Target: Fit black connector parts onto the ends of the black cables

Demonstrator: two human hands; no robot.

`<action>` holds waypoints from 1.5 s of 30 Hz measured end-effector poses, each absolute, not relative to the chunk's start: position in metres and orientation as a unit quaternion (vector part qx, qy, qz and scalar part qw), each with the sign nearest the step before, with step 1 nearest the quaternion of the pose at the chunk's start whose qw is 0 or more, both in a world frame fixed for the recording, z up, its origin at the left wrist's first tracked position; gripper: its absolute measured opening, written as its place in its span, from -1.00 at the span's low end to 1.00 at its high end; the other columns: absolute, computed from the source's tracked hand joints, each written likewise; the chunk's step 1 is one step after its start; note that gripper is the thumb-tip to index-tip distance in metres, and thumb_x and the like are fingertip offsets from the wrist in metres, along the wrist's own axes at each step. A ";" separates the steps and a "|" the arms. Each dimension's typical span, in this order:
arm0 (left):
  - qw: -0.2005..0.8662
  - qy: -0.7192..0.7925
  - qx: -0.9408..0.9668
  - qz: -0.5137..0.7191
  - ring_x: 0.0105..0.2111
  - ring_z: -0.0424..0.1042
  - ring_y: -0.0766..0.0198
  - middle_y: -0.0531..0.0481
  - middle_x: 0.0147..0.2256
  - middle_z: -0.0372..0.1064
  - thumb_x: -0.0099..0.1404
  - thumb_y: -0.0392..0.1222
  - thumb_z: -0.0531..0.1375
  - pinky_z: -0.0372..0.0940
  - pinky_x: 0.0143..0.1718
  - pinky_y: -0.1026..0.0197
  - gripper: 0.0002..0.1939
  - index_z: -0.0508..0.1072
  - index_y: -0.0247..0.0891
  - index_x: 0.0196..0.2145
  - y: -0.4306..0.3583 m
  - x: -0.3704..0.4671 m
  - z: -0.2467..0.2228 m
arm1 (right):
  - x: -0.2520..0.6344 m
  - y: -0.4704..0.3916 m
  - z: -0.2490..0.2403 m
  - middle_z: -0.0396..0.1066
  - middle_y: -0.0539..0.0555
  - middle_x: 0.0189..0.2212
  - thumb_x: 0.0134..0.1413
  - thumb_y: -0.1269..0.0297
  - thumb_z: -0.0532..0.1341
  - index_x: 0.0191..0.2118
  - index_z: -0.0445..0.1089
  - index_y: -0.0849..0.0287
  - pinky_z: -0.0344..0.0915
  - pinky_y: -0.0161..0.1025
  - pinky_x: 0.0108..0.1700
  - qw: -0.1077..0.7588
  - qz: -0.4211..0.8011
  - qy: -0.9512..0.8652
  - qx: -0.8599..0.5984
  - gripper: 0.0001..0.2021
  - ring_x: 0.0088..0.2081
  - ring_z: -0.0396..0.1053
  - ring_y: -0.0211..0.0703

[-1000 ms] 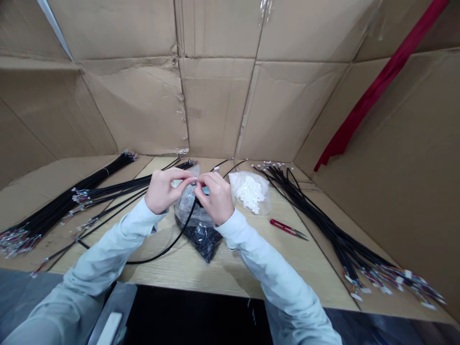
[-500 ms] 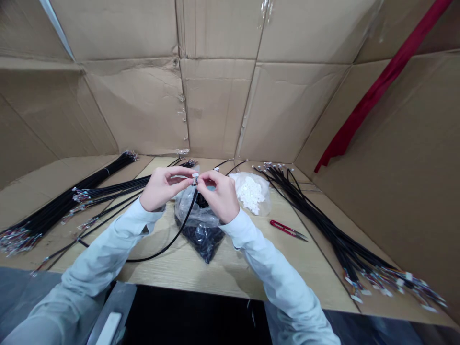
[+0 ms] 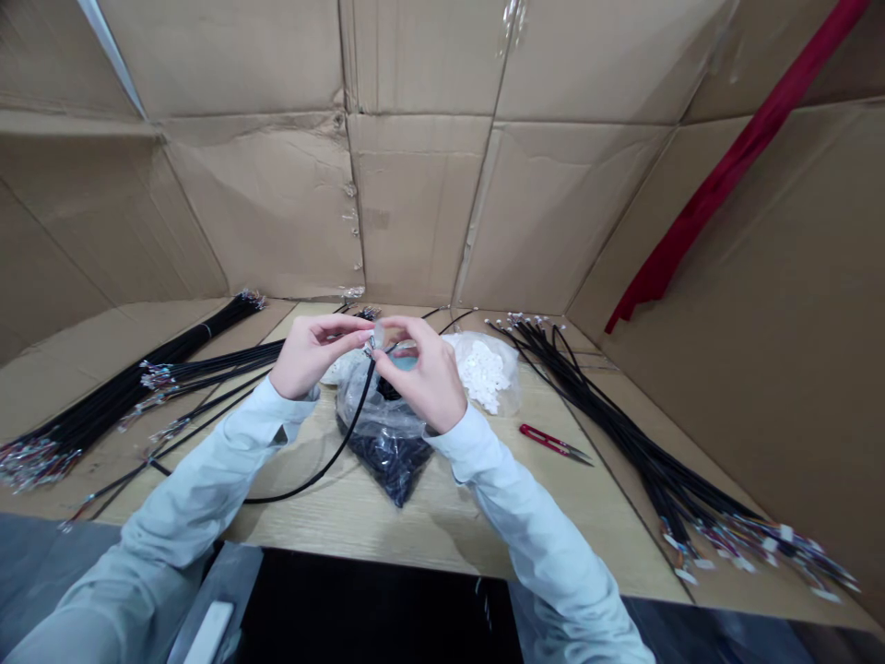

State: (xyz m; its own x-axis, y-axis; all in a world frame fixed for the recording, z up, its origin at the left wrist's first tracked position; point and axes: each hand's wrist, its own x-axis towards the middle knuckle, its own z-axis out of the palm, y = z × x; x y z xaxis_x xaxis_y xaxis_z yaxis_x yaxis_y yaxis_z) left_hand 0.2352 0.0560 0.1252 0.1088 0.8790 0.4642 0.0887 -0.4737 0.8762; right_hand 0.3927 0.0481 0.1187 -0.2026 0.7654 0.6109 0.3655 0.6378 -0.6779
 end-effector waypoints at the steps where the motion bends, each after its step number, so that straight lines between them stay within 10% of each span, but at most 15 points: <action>1: 0.357 0.371 0.651 0.558 -0.40 0.43 0.28 -0.13 -0.37 0.48 -0.01 -0.14 0.27 0.33 -0.32 0.26 -0.71 0.51 -0.39 -0.34 0.057 0.235 0.125 | 0.394 0.048 0.120 0.32 0.09 -0.14 -0.14 0.28 0.20 -0.11 0.29 0.19 0.36 -0.35 -0.24 0.509 0.198 -0.748 -0.378 -0.62 -0.21 0.32 -0.29; 26: 0.332 0.382 0.677 0.534 -0.42 0.42 0.30 -0.11 -0.38 0.48 0.03 -0.13 0.23 0.30 -0.33 0.27 -0.73 0.51 -0.37 -0.34 0.065 0.233 0.119 | 0.397 0.059 0.115 0.40 0.09 -0.33 -0.19 0.16 0.25 -0.40 0.44 0.25 0.34 -0.38 -0.39 0.523 0.205 -0.698 -0.444 -0.75 -0.31 0.36 -0.28; 34: 0.320 0.388 0.706 0.499 -0.36 0.44 0.25 -0.15 -0.35 0.48 0.05 -0.09 0.22 0.32 -0.26 0.23 -0.71 0.52 -0.37 -0.34 0.060 0.235 0.119 | 0.380 0.045 0.103 0.35 0.09 -0.17 -0.11 0.22 0.21 -0.50 0.47 0.18 0.26 -0.14 -0.04 0.597 0.108 -0.654 -0.453 -0.84 -0.14 0.28 -0.20; 45: 0.288 0.425 0.713 0.478 -0.40 0.44 0.22 -0.17 -0.37 0.49 0.02 -0.09 0.23 0.33 -0.29 0.20 -0.69 0.53 -0.39 -0.35 0.063 0.227 0.121 | 0.377 0.043 0.097 0.29 0.09 -0.16 -0.19 0.21 0.28 -0.54 0.46 0.19 0.18 -0.14 0.02 0.586 0.329 -0.623 -0.401 -0.85 -0.13 0.27 -0.21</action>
State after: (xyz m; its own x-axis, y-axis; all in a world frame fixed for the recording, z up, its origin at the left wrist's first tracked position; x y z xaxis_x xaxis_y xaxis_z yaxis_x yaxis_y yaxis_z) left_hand 0.2270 0.0632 0.1206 0.1814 0.8815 0.4359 0.3309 -0.4721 0.8171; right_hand 0.3774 0.0428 0.0972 0.0087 0.8850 0.4656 0.1147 0.4616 -0.8796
